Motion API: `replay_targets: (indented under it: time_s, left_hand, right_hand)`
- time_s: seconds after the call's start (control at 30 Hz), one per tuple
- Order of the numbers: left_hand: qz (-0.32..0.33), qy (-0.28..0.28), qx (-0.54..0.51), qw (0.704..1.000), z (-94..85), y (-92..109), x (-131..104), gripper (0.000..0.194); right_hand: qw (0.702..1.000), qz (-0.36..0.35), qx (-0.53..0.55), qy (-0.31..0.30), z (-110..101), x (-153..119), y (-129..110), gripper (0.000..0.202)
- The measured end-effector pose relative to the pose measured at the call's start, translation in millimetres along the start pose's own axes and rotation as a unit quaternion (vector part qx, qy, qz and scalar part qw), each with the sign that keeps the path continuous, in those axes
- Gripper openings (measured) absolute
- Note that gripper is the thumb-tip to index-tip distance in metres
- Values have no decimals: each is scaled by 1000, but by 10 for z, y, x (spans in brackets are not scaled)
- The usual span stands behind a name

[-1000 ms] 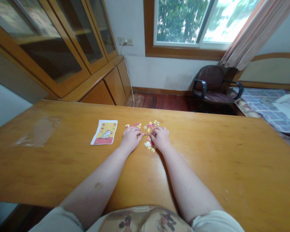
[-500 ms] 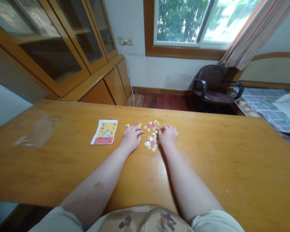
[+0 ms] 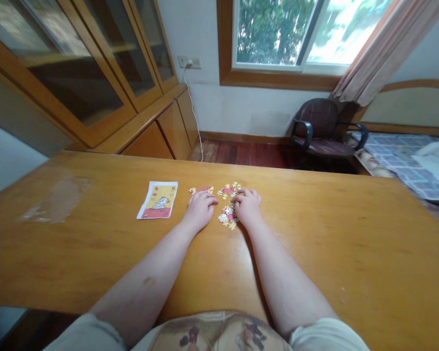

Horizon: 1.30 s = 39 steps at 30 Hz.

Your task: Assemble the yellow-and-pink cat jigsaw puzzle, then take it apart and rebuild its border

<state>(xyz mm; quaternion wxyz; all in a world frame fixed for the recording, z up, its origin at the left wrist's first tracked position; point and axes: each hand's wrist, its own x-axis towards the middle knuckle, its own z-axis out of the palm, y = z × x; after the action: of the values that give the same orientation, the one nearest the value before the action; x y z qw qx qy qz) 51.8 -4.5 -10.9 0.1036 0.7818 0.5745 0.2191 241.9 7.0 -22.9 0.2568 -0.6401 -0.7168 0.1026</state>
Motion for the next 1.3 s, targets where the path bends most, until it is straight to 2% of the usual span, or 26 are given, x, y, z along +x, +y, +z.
replay_targets:
  time_s: [0.1,0.2,0.37,0.43,0.6,0.77,1.0,1.1,1.2,1.3]
  left_hand:
    - [6,3,-1,1000,14,-2,-2,27]
    - [7,-5,-5,1000,16,2,-3,29]
    - [35,-32,-17,999,9,32,-17,34]
    - [54,-45,-21,997,10,42,-25,36]
    - [90,-59,-21,994,35,35,-36,36]
    - [81,-68,-15,994,40,20,-37,35]
    - [50,-62,-28,996,-12,44,-7,33]
    - [41,-56,-32,997,-21,39,2,35]
    - [32,-53,-28,998,-13,30,2,34]
    - [37,-57,-26,997,0,31,-4,32]
  right_hand:
    - [1000,-7,-8,-14,43,1,16,32]
    - [1000,-11,-8,-1,45,4,30,34]
    - [999,39,2,27,-41,7,7,26]
    - [999,37,-7,9,-71,5,-11,23]
    - [996,-45,-6,-76,-125,0,6,22]
    - [991,-71,7,-115,-154,-1,76,26]
    - [991,-71,73,-83,-136,29,115,15]
    - [992,-37,114,-36,-153,68,170,12]
    - [997,48,48,44,-178,97,237,16]
    - [994,97,-39,38,-187,94,254,21]
